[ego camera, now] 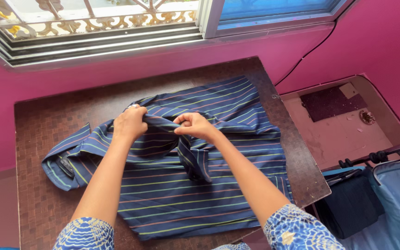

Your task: The person folds a striped shirt on a table and then places it into an open suitcase.

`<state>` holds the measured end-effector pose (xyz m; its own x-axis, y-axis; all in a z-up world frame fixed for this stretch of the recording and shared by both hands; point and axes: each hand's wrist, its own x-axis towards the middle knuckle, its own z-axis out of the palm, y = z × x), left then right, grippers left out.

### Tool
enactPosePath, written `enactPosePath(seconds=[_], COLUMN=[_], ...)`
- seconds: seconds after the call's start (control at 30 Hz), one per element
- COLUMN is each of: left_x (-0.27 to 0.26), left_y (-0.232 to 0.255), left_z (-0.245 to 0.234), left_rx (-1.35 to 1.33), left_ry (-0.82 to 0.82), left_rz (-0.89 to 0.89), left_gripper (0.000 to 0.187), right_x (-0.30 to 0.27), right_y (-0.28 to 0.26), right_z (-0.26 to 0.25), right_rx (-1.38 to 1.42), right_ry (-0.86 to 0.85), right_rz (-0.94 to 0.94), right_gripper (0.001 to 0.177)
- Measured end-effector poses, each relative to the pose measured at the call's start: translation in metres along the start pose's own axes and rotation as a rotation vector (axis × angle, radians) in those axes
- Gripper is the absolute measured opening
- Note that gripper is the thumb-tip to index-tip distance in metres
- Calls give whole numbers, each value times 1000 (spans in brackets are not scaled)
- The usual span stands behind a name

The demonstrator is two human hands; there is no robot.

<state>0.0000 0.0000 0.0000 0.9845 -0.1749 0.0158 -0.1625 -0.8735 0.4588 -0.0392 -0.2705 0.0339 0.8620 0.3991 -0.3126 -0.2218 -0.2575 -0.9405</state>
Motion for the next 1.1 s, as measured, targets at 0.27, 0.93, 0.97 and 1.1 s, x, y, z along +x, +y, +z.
enactPosePath(seconds=[0.27, 0.93, 0.97, 1.1], left_x=[-7, 4, 4, 8], left_y=[32, 34, 33, 19], left_z=[-35, -60, -62, -59], left_rx=[127, -279, -181, -273], left_ry=[238, -9, -97, 28], left_rz=[410, 220, 178, 204], left_gripper=[36, 32, 34, 35], right_x=[0, 12, 11, 3], right_y=[-23, -24, -26, -39], right_z=[-5, -22, -25, -54], right_rx=[235, 68, -13, -536], right_ry=[-49, 149, 141, -55], right_rz=[-85, 15, -5, 9], right_gripper=[41, 43, 41, 44])
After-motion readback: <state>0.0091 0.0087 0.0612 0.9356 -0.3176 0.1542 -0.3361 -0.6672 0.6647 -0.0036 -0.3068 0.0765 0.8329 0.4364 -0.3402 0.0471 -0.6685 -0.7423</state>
